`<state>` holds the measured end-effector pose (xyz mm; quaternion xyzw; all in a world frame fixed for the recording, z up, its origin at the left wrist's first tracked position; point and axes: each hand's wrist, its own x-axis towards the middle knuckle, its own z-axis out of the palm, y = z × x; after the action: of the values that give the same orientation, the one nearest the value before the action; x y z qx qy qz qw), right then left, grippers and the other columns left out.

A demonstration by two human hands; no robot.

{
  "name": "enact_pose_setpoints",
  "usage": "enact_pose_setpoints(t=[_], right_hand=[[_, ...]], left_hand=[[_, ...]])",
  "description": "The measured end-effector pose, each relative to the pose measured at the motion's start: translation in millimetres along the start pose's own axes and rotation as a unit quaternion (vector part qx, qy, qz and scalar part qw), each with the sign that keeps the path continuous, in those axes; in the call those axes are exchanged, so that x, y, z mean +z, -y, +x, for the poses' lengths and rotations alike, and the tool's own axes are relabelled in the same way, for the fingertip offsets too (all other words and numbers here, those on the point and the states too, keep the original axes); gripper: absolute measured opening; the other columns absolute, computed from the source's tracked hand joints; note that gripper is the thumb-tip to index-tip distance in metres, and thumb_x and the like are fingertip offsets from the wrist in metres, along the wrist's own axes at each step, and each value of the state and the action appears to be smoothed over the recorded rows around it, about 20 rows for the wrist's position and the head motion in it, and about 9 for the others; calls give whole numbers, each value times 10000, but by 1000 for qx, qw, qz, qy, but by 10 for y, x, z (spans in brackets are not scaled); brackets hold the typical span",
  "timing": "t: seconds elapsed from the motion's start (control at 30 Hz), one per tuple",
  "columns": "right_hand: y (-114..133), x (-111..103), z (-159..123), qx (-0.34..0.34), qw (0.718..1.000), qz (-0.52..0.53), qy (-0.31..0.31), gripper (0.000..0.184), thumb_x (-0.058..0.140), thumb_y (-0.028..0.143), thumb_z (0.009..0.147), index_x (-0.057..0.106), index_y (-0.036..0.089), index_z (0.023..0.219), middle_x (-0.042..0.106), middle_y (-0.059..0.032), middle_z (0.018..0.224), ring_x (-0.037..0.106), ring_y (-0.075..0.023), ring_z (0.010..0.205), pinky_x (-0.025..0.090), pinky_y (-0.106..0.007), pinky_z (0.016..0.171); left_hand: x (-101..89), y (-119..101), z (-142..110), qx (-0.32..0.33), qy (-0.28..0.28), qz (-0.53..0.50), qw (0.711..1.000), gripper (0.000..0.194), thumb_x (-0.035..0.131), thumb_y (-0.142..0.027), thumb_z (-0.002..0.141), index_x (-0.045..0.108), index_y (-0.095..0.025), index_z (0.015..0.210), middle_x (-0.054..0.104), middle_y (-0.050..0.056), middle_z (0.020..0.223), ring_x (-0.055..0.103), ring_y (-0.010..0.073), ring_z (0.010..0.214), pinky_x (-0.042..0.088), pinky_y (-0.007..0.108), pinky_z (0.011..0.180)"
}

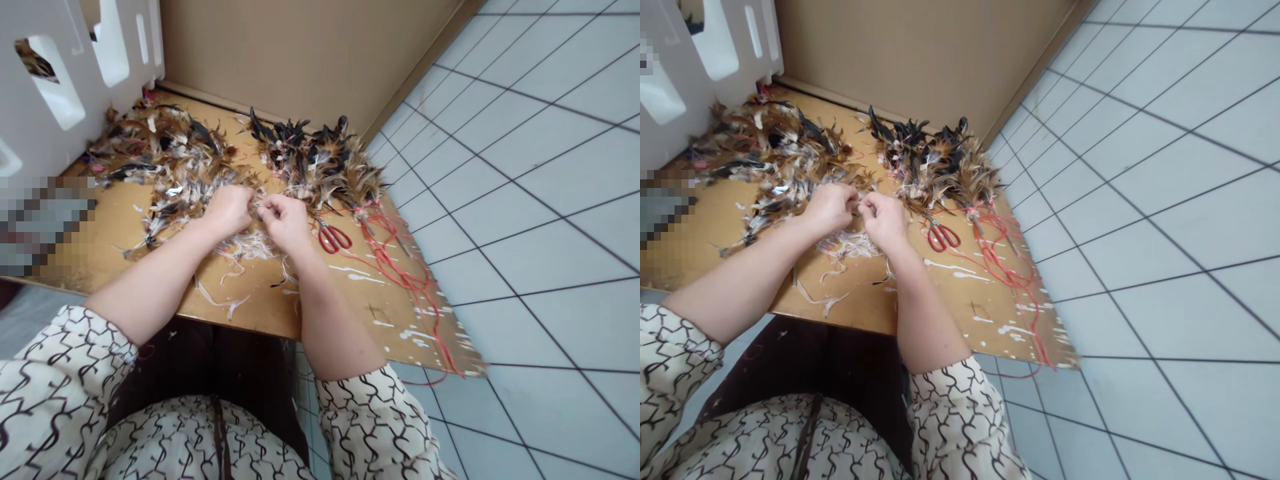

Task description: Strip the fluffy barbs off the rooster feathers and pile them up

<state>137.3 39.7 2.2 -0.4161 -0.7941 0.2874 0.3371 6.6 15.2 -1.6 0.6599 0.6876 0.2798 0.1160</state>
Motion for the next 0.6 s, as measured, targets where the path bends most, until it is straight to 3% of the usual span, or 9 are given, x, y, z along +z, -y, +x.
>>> enact_pose_setpoints(t=[0.13, 0.23, 0.4, 0.5, 0.6], right_hand=[[-102, -136, 61, -11, 1000, 16, -5, 126, 551, 152, 643, 508, 181, 529, 452, 36, 517, 384, -100, 546, 309, -257, 580], [-226, -207, 109, 16, 993, 114, 2, 104, 595, 206, 619, 530, 179, 544, 447, 46, 506, 361, -84, 518, 305, -238, 542], [-336, -189, 141, 57, 960, 274, 14, 218, 692, 324, 561, 525, 185, 551, 524, 33, 542, 435, -83, 518, 353, -224, 512], [-305, -120, 136, 64, 958, 278, 5, 240, 709, 314, 564, 504, 191, 542, 516, 40, 520, 428, -77, 488, 352, -223, 489], [-228, -32, 108, 79, 963, 258, 20, 187, 689, 270, 598, 524, 186, 573, 508, 49, 496, 418, -72, 462, 365, -227, 500]], left_hand=[[29, 11, -4, 104, 45, -11, 993, 132, 519, -54, 571, 545, -183, 568, 536, 11, 610, 506, 158, 665, 352, 276, 665], [7, -10, -13, 135, 79, -124, 980, 131, 532, -63, 608, 525, -169, 531, 484, -28, 546, 447, 108, 579, 339, 252, 616], [-76, -96, -55, 54, 101, -375, 920, 112, 569, -105, 659, 546, -151, 560, 480, -47, 492, 398, 59, 465, 326, 215, 522], [-87, -106, -47, -10, 61, -464, 884, 109, 587, -111, 658, 544, -150, 565, 498, -39, 470, 386, 51, 414, 309, 209, 471], [-57, -79, -7, -70, -3, -487, 871, 136, 597, -104, 637, 525, -154, 533, 482, -45, 448, 350, 44, 383, 286, 211, 444]])
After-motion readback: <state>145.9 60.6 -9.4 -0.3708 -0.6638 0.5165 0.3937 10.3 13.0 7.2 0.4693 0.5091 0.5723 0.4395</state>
